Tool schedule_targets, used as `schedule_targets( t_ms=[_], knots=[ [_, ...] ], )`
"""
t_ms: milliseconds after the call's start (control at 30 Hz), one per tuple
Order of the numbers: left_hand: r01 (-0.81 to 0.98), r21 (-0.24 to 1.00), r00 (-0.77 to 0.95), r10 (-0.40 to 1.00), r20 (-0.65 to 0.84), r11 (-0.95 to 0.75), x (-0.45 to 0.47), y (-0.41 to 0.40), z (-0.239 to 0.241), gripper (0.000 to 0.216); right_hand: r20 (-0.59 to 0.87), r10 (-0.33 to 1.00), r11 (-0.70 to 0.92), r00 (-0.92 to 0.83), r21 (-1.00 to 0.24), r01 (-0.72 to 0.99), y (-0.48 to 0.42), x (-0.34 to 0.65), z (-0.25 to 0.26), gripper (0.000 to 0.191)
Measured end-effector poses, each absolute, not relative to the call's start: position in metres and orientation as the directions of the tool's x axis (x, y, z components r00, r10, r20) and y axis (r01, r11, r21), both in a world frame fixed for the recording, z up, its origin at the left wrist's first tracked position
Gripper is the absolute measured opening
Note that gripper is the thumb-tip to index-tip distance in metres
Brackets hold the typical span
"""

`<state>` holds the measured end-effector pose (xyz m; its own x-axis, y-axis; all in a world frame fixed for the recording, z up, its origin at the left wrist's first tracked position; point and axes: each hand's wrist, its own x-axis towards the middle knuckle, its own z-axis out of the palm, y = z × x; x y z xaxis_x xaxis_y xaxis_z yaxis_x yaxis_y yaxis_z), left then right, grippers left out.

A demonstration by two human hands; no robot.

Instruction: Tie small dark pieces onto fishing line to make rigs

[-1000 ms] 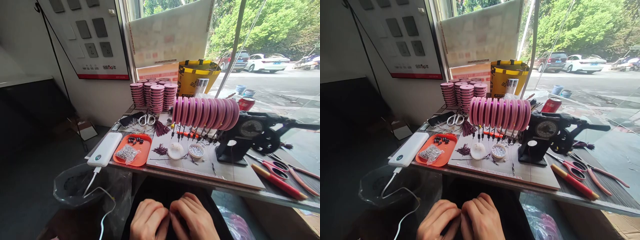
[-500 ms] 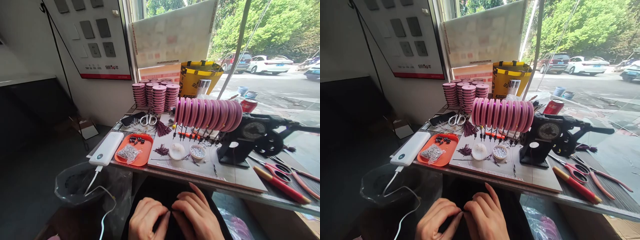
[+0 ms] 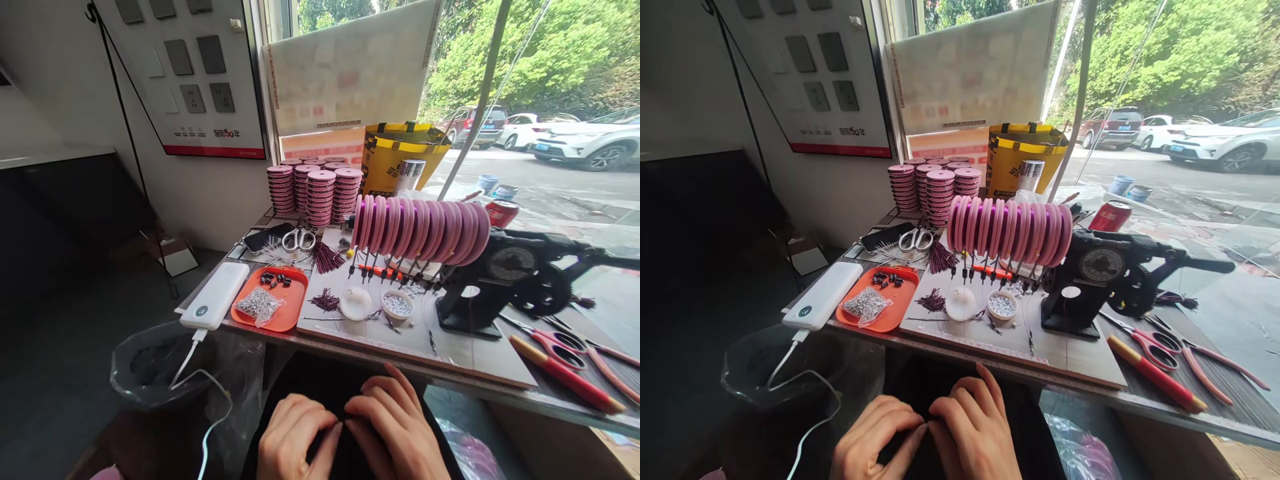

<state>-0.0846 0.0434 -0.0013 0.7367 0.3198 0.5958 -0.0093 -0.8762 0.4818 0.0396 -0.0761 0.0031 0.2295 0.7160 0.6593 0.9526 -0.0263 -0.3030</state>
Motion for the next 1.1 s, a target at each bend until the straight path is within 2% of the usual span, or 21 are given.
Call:
schedule_targets(
  t_ms=[200,300,467,567,700,1100],
  knots=[
    [-0.036,0.53,0.735,0.337,0.588,-0.847,-0.085,0.044,-0.002,0.014,0.672,0.695,0.016,0.256,-0.37,0.929,-0.068,0.033,0.002,0.014],
    [-0.067,0.606,0.736,0.371,0.567,-0.793,-0.084,0.045,-0.002,0.014,0.659,0.704,0.036,0.265,-0.405,0.913,-0.068,0.032,0.002,0.014],
    [-0.039,0.832,0.675,0.6,0.431,-0.553,-0.08,0.04,-0.007,0.012,0.671,0.683,0.037,0.288,-0.426,0.904,-0.072,0.036,0.006,0.015],
    [-0.033,0.897,0.661,0.664,0.35,-0.44,-0.079,0.037,-0.01,0.011,0.678,0.673,0.016,0.296,-0.414,0.91,-0.074,0.037,0.009,0.015],
    [-0.048,0.918,0.647,0.688,0.329,-0.393,-0.078,0.035,-0.01,0.01,0.681,0.677,0.019,0.279,-0.395,0.919,-0.074,0.035,0.007,0.016],
    [-0.06,0.88,0.646,0.654,0.394,-0.471,-0.079,0.037,-0.013,0.011,0.656,0.704,0.018,0.272,-0.4,0.917,-0.072,0.035,0.005,0.016]
  ],
)
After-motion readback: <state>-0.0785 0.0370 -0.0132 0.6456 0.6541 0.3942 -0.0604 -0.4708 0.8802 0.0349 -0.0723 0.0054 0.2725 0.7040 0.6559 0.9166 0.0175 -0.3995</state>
